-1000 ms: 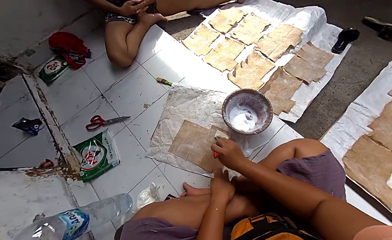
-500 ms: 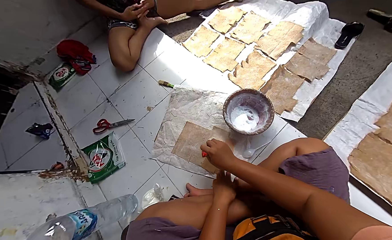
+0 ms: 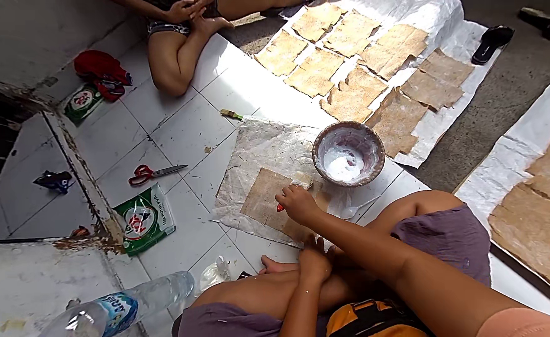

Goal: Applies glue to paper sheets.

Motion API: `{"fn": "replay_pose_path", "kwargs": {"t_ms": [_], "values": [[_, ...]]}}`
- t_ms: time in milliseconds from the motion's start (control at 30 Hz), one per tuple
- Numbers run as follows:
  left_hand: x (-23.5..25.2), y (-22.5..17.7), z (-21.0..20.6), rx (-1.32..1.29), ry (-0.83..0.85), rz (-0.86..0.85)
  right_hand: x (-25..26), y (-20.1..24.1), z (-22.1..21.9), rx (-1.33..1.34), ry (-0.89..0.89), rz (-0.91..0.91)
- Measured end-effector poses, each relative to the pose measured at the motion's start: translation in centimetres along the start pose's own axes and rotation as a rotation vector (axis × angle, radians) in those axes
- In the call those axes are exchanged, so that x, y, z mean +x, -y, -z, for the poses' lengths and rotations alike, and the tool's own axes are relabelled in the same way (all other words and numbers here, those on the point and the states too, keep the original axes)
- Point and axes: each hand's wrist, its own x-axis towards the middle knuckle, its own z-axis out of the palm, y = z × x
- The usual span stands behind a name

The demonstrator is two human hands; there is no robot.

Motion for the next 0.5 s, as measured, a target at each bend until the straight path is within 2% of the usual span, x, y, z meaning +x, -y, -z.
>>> {"fn": "replay_pose_path", "kwargs": {"t_ms": [67, 200, 233, 367, 400, 500], "values": [[-0.1, 0.0, 0.1, 0.025, 0.007, -0.007, -0.2, 1.3, 0.8, 0.033, 0.099, 0.001], [0.0, 0.0, -0.4, 0.029, 0.002, -0.015, 0.5, 1.4, 1.4, 0.021, -0.117, -0.010], [0.1, 0.1, -0.5, 0.022, -0.004, -0.018, 0.6, 0.9, 1.0, 0.004, -0.121, -0.025], [-0.5, -0.3, 0.1, 0.049, 0.021, 0.009, -0.3, 2.4, 1.2, 0.062, 0.163, -0.049], [-0.6, -0.5, 0.3, 0.054, 0.016, 0.020, -0.2, 3.1, 1.6, 0.084, 0.133, -0.046], [-0.8, -0.7, 0.5, 0.049, 0.041, 0.030, 1.1, 3.4, 1.1, 0.068, -0.127, 0.034]]}}
